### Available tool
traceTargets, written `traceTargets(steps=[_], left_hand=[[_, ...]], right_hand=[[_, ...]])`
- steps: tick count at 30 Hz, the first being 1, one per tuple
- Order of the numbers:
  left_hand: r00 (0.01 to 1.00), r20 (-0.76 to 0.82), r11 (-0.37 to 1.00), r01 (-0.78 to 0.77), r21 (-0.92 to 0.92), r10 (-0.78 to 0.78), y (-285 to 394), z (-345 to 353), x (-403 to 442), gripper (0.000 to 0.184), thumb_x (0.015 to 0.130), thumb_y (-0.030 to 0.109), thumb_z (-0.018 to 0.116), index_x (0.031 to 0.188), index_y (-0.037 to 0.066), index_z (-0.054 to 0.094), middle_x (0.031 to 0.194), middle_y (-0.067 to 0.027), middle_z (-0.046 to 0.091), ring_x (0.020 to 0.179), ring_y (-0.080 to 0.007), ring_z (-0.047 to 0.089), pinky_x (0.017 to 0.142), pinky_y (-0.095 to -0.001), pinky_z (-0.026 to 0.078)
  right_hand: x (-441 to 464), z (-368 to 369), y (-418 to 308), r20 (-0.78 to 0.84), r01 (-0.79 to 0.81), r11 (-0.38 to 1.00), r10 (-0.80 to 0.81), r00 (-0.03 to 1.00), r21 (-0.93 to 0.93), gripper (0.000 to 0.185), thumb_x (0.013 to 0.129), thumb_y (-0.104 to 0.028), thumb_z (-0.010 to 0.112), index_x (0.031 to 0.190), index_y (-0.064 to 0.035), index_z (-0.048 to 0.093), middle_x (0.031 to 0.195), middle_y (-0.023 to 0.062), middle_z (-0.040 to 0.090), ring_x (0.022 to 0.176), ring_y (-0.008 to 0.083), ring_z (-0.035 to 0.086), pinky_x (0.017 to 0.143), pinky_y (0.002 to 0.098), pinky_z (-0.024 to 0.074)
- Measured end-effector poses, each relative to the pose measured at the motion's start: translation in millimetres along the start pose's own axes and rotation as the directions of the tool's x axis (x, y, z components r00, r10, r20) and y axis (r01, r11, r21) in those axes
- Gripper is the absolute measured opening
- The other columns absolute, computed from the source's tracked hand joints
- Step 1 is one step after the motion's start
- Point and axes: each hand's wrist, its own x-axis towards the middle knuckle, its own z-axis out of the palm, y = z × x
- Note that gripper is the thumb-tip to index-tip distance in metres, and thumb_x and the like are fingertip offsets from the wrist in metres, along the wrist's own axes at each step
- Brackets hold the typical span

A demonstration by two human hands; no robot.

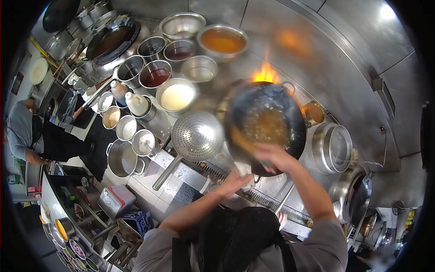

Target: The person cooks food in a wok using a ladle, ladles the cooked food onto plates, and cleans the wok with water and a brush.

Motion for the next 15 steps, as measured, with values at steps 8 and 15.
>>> traceTargets(steps=[8, 15], left_hand=[[0.999, -0.033, 0.991, 0.029, -0.127, -0.033, 22.2, 10.3, -5.5, 0.053, 0.098, 0.01, 0.073, 0.138, -0.004, 0.043, 0.127, -0.0137, 0.059, 0.115, -0.0212, 0.061, 0.097, -0.0376, 0.053], [0.999, -0.017, 0.977, 0.025, -0.211, -0.03, 7.5, 0.0, -0.8, 0.039, 0.101, 0.009, 0.068, 0.135, -0.001, 0.051, 0.124, -0.0091, 0.064, 0.112, -0.018, 0.065, 0.098, -0.0365, 0.054]], right_hand=[[99.3, 43.0, 20.5, -0.565, 0.15, 0.986, -0.162, 0.809, -0.067, 0.073, 0.097, -0.024, 0.07, 0.161, -0.0098, 0.038, 0.091, 0.0201, 0.069, 0.062, 0.0217, 0.066, 0.049, 0.0379, 0.0513], [-37.9, -44.1, 114.7, -0.474, -0.464, 0.365, 0.07, 0.878, -0.807, 0.077, 0.096, -0.038, 0.066, 0.163, -0.0243, 0.03, 0.12, 0.0285, 0.069, 0.113, 0.0453, 0.068, 0.101, 0.054, 0.0532]])
